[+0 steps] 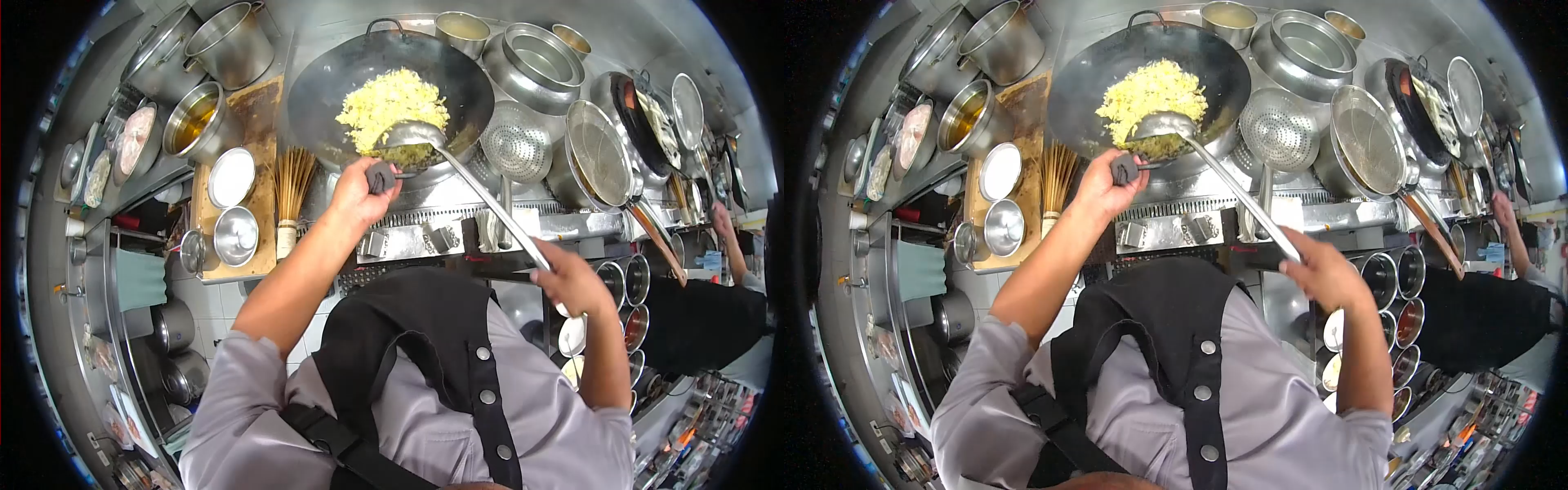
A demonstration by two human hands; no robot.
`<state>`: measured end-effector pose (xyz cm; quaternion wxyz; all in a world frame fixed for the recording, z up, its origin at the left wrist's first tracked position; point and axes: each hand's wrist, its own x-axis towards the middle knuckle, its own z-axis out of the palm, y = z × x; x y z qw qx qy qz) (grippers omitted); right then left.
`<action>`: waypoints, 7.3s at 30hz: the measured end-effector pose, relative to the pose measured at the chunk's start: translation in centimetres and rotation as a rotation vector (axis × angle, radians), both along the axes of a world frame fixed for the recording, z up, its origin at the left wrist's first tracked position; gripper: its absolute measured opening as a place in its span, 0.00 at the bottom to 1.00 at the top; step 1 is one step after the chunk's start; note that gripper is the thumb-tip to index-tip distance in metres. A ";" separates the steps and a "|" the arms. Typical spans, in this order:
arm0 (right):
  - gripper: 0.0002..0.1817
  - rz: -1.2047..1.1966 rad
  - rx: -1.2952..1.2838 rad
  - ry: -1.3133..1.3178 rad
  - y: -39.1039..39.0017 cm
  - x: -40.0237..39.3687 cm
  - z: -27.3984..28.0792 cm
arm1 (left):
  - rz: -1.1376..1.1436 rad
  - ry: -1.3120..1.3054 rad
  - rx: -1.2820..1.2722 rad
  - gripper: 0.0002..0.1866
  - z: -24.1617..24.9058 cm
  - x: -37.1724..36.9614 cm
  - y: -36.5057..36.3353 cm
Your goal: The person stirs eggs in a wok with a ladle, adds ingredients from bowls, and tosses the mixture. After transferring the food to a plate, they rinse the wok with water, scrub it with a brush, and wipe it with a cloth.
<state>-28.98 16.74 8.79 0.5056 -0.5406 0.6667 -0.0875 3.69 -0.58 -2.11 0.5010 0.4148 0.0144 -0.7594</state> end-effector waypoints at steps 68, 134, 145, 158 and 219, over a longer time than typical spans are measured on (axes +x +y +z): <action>0.26 -0.410 -0.084 -0.940 -10.9 11.3 -4.7 | 0.119 0.101 -0.109 0.06 -5.3 0.3 -5.7; 0.34 0.083 -0.257 0.130 -5.1 3.9 -1.1 | 0.070 0.243 -0.025 0.09 -4.2 0.5 -1.2; 0.35 -0.386 -0.374 -0.327 -8.2 8.9 -7.2 | 0.099 0.215 0.006 0.11 -3.2 0.8 -0.9; 0.36 -0.330 0.022 -0.841 -13.8 11.6 -7.5 | 0.091 0.065 -0.068 0.05 -5.5 -0.5 -5.5; 0.35 0.012 -0.314 0.081 -7.9 5.2 -5.6 | 0.057 0.173 -0.089 0.09 -6.4 0.0 -1.0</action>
